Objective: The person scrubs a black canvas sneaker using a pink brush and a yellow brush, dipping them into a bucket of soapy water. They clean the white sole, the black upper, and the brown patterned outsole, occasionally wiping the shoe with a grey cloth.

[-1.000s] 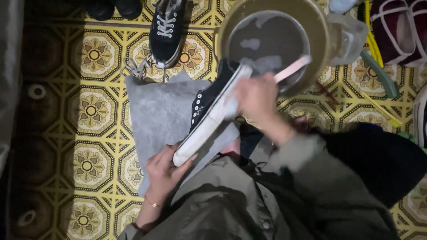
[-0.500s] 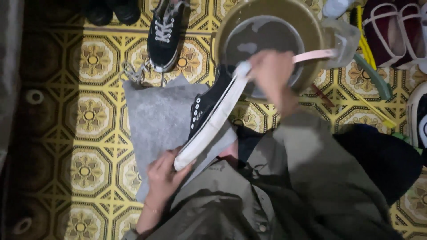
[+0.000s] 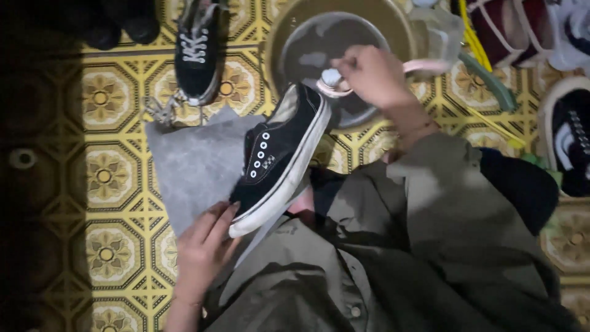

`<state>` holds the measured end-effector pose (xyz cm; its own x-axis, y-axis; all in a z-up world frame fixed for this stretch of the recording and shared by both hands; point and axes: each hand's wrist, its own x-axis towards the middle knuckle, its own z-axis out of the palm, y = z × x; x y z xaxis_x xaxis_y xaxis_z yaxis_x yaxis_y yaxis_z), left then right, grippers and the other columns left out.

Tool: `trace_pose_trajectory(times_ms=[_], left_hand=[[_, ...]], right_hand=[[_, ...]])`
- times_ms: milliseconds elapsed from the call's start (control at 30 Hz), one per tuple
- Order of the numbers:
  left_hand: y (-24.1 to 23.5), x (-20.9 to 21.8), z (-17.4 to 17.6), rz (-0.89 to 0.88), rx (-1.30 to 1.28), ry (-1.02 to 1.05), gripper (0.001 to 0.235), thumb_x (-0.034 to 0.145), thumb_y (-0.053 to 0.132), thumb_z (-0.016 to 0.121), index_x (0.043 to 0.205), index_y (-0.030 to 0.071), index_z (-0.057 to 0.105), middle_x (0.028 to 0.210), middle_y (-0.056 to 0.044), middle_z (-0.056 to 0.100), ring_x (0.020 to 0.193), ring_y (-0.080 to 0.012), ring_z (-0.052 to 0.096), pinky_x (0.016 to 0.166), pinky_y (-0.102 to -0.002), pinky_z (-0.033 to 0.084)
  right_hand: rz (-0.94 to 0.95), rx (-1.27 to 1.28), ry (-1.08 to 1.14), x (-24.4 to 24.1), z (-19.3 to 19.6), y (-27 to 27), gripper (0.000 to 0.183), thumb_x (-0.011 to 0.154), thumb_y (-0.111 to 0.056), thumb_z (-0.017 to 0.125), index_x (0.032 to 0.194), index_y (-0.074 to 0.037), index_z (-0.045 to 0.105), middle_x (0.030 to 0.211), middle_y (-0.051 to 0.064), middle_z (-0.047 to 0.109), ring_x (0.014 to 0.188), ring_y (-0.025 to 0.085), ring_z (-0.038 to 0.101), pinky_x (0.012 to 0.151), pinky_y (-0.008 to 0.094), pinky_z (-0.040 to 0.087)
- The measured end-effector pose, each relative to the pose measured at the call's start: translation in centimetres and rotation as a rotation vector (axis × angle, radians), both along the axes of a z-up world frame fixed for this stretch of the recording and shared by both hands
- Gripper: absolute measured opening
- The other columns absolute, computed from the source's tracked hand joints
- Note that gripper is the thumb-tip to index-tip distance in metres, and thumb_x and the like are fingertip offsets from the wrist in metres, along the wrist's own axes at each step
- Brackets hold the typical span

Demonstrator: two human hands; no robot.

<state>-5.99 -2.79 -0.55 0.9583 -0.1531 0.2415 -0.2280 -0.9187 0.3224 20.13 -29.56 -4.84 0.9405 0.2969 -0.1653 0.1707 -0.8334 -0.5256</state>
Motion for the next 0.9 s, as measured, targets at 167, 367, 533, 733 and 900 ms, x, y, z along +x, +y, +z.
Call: trace_pose_trajectory(times_ms=[167,367,533,733,900], left_hand=[[-0.5,1.3,2.7,-0.171,0.131,-0.010,0.035,0.073,0.006,0.062,0.108,0.008,0.063,0.107,-0.008,0.060,0.111,-0.0229,0.058,0.083,-0.031,0.049],[0.9,1.7,1.9,-0.183,0.146,-0.088,0.035,0.076,0.007,0.064,0.111,0.010,0.062,0.115,-0.010,0.057,0.113,-0.0263,0.054,0.090,-0.037,0.046],[2.5,1.5,-2.4,0.085,-0.125,-0.294,0.049,0.073,0.006,0.073,0.117,-0.006,0.055,0.126,-0.029,0.043,0.114,-0.0444,0.047,0.093,-0.049,0.044],[1.1,3.6,-4.8,0.576,-1.250,0.012,0.043,0.092,0.025,0.040,0.127,0.000,0.048,0.109,-0.006,0.058,0.089,-0.0103,0.053,0.073,-0.020,0.040],[-1.5,6.0,-5.5,0.556,-1.250,0.082,0.035,0.072,0.009,0.071,0.100,-0.008,0.058,0.090,-0.014,0.066,0.074,-0.0144,0.061,0.069,-0.022,0.051]], right_hand=[[0.154,0.085,0.344,-1.0,1.5,1.0,0.051,0.069,0.003,0.056,0.119,-0.006,0.057,0.091,0.013,0.066,0.046,0.014,0.051,0.042,0.022,0.040],[0.287,-0.149,0.336,-1.9,-0.3,1.6,0.026,0.089,-0.026,0.052,0.095,-0.005,0.067,0.071,0.008,0.064,0.052,0.019,0.056,0.051,0.030,0.044],[0.202,0.129,0.258,-2.2,-2.6,0.0,0.029,0.092,-0.025,0.050,0.089,-0.003,0.068,0.067,0.014,0.066,0.074,0.030,0.067,0.075,0.039,0.048],[0.006,0.404,-0.067,-3.4,-1.9,-0.2,0.019,0.094,-0.003,0.053,0.107,0.004,0.064,0.068,0.005,0.054,0.049,0.010,0.038,0.043,0.024,0.032],[-0.072,0.554,-0.254,-4.0,-2.5,-0.7,0.024,0.090,0.007,0.052,0.112,0.006,0.063,0.092,0.017,0.067,0.069,0.016,0.059,0.061,0.024,0.049]])
